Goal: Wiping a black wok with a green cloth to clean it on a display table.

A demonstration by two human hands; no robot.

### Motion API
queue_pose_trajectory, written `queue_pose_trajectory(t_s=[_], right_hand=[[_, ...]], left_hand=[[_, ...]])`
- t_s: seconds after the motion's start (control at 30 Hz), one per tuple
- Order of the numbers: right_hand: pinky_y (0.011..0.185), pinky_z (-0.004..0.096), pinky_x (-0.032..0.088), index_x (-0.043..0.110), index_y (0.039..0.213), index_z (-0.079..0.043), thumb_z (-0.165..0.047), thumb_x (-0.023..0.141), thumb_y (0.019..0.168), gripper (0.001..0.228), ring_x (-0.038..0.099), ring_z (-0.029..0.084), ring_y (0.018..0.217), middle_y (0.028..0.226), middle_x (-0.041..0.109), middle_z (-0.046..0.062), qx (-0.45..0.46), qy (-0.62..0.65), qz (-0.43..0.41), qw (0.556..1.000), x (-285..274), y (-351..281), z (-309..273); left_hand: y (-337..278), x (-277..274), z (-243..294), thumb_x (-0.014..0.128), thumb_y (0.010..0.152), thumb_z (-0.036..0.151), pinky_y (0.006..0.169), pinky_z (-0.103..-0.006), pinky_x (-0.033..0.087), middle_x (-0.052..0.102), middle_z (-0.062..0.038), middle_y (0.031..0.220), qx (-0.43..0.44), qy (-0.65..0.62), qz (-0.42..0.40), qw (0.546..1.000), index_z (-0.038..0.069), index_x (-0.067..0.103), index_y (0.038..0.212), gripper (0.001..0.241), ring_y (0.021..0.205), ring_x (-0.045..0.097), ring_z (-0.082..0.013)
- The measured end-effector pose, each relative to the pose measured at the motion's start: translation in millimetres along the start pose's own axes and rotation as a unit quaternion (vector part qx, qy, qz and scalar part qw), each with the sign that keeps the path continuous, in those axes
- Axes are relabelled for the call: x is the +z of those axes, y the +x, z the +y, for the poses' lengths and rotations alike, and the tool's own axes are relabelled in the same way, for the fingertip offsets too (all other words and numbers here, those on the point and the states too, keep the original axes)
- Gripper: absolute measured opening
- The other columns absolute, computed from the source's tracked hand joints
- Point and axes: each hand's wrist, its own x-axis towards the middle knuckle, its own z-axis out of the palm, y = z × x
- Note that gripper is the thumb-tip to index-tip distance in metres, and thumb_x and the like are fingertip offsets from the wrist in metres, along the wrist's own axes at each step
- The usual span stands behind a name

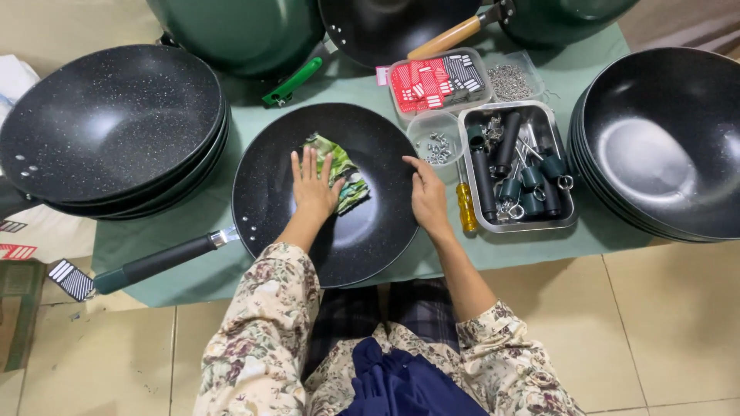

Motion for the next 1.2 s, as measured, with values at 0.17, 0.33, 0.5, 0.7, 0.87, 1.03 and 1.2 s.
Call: queue_pose_trajectory(t_s=[0.17,0.33,0.5,0.7,0.87,1.03,1.2], right_hand=[[0.114,0.051,0.039,0.066,0.134,-0.007,0.008,0.038,0.100,0.047,0.055,0.041,0.131,0.131,0.065,0.022,0.005,-0.013,0.000,1.000,-1,-4,-16],[0.113,0.052,0.039,0.067,0.132,-0.006,0.009,0.039,0.100,0.045,0.055,0.043,0.130,0.128,0.065,0.024,0.000,-0.011,0.006,1.000,1,-4,-14],[0.113,0.050,0.040,0.069,0.129,-0.008,0.010,0.040,0.100,0.045,0.057,0.040,0.129,0.126,0.067,0.022,0.003,-0.018,0.011,1.000,2,-3,-13],[0.111,0.048,0.043,0.070,0.127,-0.007,0.009,0.037,0.100,0.046,0.058,0.040,0.127,0.124,0.067,0.021,-0.003,-0.036,-0.005,0.999,2,-1,-8],[0.109,0.049,0.044,0.072,0.125,-0.009,0.007,0.039,0.101,0.044,0.060,0.039,0.125,0.122,0.069,0.019,0.001,-0.046,0.002,0.999,3,-2,-5],[0.108,0.049,0.045,0.073,0.123,-0.009,0.008,0.038,0.101,0.044,0.061,0.041,0.122,0.121,0.068,0.020,0.000,-0.058,0.005,0.998,3,-3,-9],[0.108,0.050,0.044,0.074,0.120,-0.010,0.007,0.039,0.102,0.043,0.060,0.041,0.123,0.121,0.068,0.020,0.014,-0.055,0.008,0.998,2,-6,-16]], left_hand=[[-37,29,-38,0.006,0.102,0.067,0.116,-0.0627,-0.030,0.005,-0.018,0.168,0.003,0.057,-0.083,0.995,0.021,0.004,0.164,0.078,0.155,-0.012,-0.0364],[-96,31,-39,0.014,0.100,0.069,0.115,-0.0664,-0.027,0.003,-0.023,0.167,0.052,0.059,-0.179,0.981,0.019,0.001,0.164,0.082,0.154,-0.012,-0.0403],[-93,58,-5,0.017,0.101,0.065,0.116,-0.0672,-0.019,-0.002,-0.029,0.166,0.112,-0.054,-0.242,0.962,0.019,-0.006,0.164,0.081,0.153,-0.009,-0.0462],[-55,28,26,0.032,0.105,0.051,0.119,-0.0678,-0.008,0.002,-0.028,0.168,0.174,-0.086,-0.092,0.977,0.039,-0.007,0.162,0.070,0.153,0.001,-0.0506],[-12,14,48,0.033,0.102,0.047,0.119,-0.0685,-0.010,-0.007,-0.021,0.170,0.175,-0.133,-0.105,0.970,0.043,-0.001,0.162,0.070,0.154,-0.007,-0.0460],[-34,1,49,0.024,0.090,0.085,0.119,-0.0693,-0.009,-0.009,-0.022,0.170,0.160,-0.273,-0.124,0.941,0.033,0.010,0.165,0.092,0.155,-0.011,-0.0466],[-73,31,41,0.014,0.089,0.088,0.119,-0.0686,-0.007,-0.016,-0.017,0.169,0.233,-0.182,-0.204,0.933,0.041,0.004,0.163,0.088,0.154,-0.014,-0.0443]])
